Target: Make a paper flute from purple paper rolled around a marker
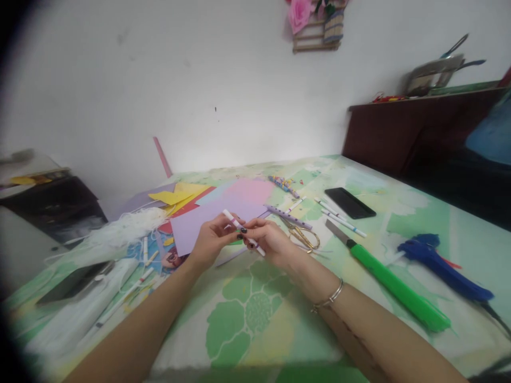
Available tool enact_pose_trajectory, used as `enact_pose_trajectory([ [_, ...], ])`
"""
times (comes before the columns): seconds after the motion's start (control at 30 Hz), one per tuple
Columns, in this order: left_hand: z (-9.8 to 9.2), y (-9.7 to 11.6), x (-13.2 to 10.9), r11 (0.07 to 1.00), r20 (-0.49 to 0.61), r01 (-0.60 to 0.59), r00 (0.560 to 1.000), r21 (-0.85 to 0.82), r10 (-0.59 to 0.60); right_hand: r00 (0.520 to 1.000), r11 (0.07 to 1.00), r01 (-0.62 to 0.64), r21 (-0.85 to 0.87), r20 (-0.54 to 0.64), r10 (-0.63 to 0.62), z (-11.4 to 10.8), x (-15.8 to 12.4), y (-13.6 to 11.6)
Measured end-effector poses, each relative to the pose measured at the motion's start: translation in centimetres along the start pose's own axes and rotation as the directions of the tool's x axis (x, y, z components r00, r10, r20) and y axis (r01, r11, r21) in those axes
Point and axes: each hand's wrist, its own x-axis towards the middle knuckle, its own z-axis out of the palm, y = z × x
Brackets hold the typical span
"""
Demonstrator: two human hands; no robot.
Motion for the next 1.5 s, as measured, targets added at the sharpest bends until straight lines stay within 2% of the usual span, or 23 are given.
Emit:
enact_pose_trajectory([
  [0.17, -0.3, 0.3, 0.0, 1.0, 0.02, 0.007, 1.0, 0.023, -0.007, 0.993, 0.998, -0.055, 0.032, 0.102, 0.052, -0.5, 0.2, 0.3],
  [0.33, -0.2, 0.6, -0.1, 0.998, 0.028, 0.037, 0.999, -0.042, -0.036, 0.962, 0.995, -0.088, 0.057, 0.265, 0.07, -0.7, 0.1, 0.1],
  [0.4, -0.1, 0.5, -0.1, 0.996, 0.03, 0.063, 0.998, -0.059, -0.061, 0.953, 0.994, -0.093, 0.052, 0.294, 0.073, -0.8, 0.1, 0.0],
  [0.57, -0.2, -0.2, 0.0, 0.989, 0.042, 0.095, 0.995, -0.111, -0.091, 0.969, 0.997, -0.046, -0.055, 0.239, 0.058, -1.0, 0.2, 0.0],
  [0.67, -0.3, -0.7, 0.1, 0.984, 0.009, 0.101, 0.995, -0.145, -0.1, 0.982, 0.994, -0.023, -0.104, 0.183, 0.042, -0.9, 0.2, 0.3],
  [0.8, -0.2, -1.1, 0.1, 0.982, -0.064, 0.079, 0.994, -0.169, -0.091, 0.987, 0.999, 0.011, -0.047, 0.161, -0.003, -0.5, 0.3, 0.8],
  [1.0, 0.5, -1.1, 0.0, 0.972, -0.024, 0.077, 0.996, -0.22, -0.084, 0.989, 0.999, 0.036, -0.029, 0.141, -0.031, 0.0, 0.5, 1.5],
  [1.3, 0.3, -1.2, 0.1, 0.973, -0.076, 0.044, 0.995, -0.227, -0.063, 0.992, 0.993, 0.119, -0.001, 0.05, -0.119, 0.0, 0.6, 1.6],
  [1.5, 0.5, -1.3, 0.1, 0.961, -0.079, -0.007, 0.997, -0.277, -0.015, 0.984, 0.985, 0.174, 0.024, 0.042, -0.175, 0.3, 0.6, 1.6],
])
